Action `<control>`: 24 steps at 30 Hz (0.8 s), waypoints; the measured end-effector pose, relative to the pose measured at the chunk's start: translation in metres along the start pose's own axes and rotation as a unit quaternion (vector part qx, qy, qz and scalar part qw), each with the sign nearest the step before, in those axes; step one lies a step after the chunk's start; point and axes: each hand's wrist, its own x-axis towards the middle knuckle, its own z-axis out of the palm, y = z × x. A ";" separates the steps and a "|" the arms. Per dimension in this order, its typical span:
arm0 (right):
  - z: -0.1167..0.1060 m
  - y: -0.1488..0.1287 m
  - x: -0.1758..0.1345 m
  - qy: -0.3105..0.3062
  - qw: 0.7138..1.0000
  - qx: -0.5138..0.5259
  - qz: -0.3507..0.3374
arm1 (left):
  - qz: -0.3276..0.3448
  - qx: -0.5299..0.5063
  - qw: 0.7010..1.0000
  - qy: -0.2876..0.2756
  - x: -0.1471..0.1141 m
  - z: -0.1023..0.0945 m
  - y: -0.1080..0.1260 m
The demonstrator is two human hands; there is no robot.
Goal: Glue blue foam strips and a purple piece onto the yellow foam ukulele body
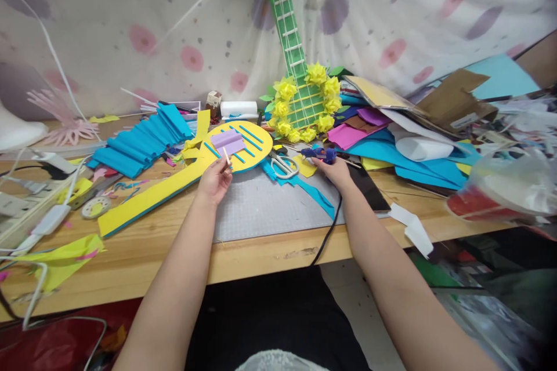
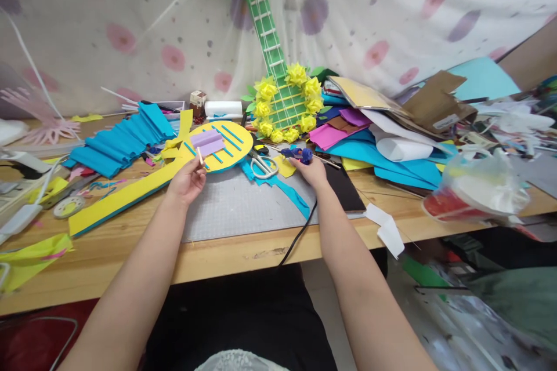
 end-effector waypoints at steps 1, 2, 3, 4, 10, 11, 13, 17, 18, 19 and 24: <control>0.002 0.001 0.000 -0.008 1.000 -0.003 -0.006 | -0.001 0.006 1.000 0.006 0.000 0.000 -0.001; 0.002 0.002 0.000 -0.016 1.000 -0.001 -0.009 | 0.000 0.012 1.000 0.011 0.000 0.001 -0.001; 0.001 0.002 -0.001 -0.024 1.000 0.003 -0.008 | 0.001 0.016 1.000 0.015 0.000 0.001 -0.002; -0.001 0.003 -0.001 -0.032 0.999 0.010 -0.004 | 0.003 0.019 1.000 0.017 0.000 0.001 -0.002; -0.017 0.002 -0.010 -0.093 0.993 0.057 0.034 | 0.009 0.032 0.999 0.004 0.000 0.000 -0.003; -0.018 0.001 -0.011 -0.098 0.993 0.058 0.031 | 0.009 0.035 0.999 0.002 0.000 0.000 -0.003; -0.021 -0.002 -0.012 -0.105 0.992 0.063 0.010 | 0.008 0.044 0.999 -0.001 -0.001 0.001 -0.004; -0.033 -0.019 -0.011 0.000 0.995 0.059 -0.081 | 0.009 0.067 0.998 -0.003 -0.001 0.002 -0.006; -0.037 -0.028 -0.010 0.059 0.991 0.059 -0.109 | 0.008 0.071 0.997 -0.005 -0.002 0.002 -0.007; -0.039 -0.038 -0.011 0.114 0.982 0.069 -0.135 | 0.006 0.072 0.997 -0.010 -0.002 0.002 -0.007; -0.010 -0.101 -0.027 0.034 0.961 0.233 -0.142 | -0.059 0.031 0.996 -0.059 -0.005 0.004 -0.007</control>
